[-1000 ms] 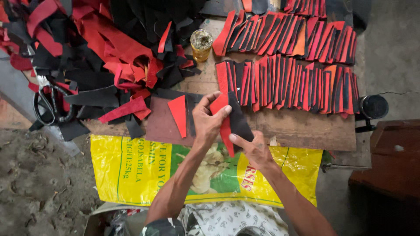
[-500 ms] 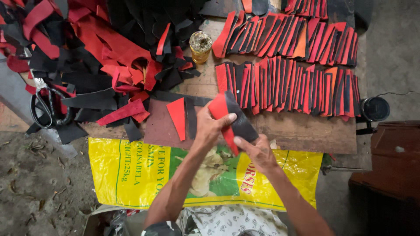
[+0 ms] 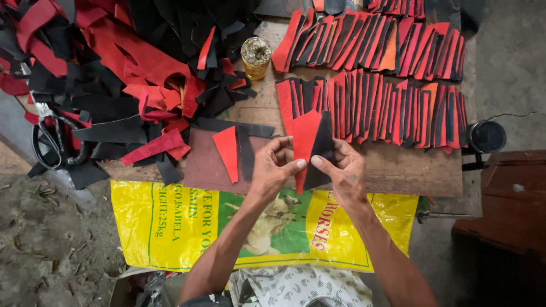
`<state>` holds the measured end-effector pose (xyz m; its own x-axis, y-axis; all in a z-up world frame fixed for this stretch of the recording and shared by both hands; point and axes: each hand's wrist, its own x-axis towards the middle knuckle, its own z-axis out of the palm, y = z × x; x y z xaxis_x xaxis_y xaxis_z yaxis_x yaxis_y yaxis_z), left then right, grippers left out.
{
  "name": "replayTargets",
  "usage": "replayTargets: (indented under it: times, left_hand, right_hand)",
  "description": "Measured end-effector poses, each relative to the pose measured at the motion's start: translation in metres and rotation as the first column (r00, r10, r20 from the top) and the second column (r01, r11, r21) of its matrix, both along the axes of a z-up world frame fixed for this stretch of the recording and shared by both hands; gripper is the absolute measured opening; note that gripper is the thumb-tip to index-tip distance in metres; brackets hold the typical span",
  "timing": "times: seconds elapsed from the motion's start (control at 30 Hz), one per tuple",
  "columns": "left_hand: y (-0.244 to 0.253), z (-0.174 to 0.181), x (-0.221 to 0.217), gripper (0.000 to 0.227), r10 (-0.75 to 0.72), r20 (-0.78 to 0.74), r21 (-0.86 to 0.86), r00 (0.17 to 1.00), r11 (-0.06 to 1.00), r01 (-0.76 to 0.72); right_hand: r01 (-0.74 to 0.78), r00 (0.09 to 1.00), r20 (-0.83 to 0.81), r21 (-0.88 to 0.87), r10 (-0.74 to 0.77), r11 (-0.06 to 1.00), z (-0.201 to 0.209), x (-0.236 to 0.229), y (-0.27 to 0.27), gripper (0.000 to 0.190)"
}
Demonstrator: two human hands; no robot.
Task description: The person assembles red and black rubber shoe parts by hand. They pick up a red piece and a black piece, align them, and press them together, then place the assembled unit on a growing stack. The process is repeated continuously.
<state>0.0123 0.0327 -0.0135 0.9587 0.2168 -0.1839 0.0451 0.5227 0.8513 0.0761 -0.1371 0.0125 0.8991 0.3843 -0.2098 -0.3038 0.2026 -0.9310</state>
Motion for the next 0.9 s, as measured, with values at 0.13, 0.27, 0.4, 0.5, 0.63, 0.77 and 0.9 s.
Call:
replayTargets:
  times: [0.13, 0.27, 0.4, 0.5, 0.63, 0.77, 0.9]
  left_hand:
    - [-0.012, 0.008, -0.003, 0.044, 0.073, -0.081, 0.132, 0.994, 0.989, -0.062]
    - [-0.028, 0.027, -0.002, 0.042, 0.17, -0.05, 0.338, 0.984, 0.93, -0.143]
    - [-0.035, 0.038, -0.003, 0.057, 0.105, -0.145, 0.36, 0.984, 0.932, -0.047]
    - [-0.034, 0.043, 0.008, 0.054, 0.094, -0.016, 0.438, 0.995, 0.896, -0.077]
    - [-0.025, 0.046, 0.044, 0.073, 0.118, -0.09, 0.36, 0.989, 0.93, -0.078]
    - [0.005, 0.042, 0.055, 0.091, 0.163, 0.227, 0.592, 0.96, 0.76, -0.269]
    - [0.037, 0.013, 0.023, 0.076, 0.167, -0.087, 0.525, 0.982, 0.846, -0.098]
  right_hand:
    - [0.031, 0.998, 0.05, -0.057, -0.028, 0.998, -0.003, -0.004, 0.002, 0.051]
    - [0.124, 0.982, 0.153, -0.107, -0.107, 0.987, -0.003, -0.008, 0.008, 0.05]
    - [0.199, 0.968, 0.17, -0.055, -0.187, 0.979, 0.002, 0.007, 0.001, 0.058]
    - [0.104, 0.988, 0.118, -0.056, -0.097, 0.993, 0.01, 0.026, 0.001, 0.06]
    - [-0.002, 0.958, 0.281, -0.16, 0.048, 0.987, 0.023, 0.071, 0.011, 0.069]
    - [0.118, 0.887, 0.458, -0.361, 0.065, 0.925, 0.016, 0.19, 0.031, 0.048]
    - [0.031, 0.896, 0.442, -0.165, 0.046, 0.986, -0.02, 0.334, 0.069, 0.043]
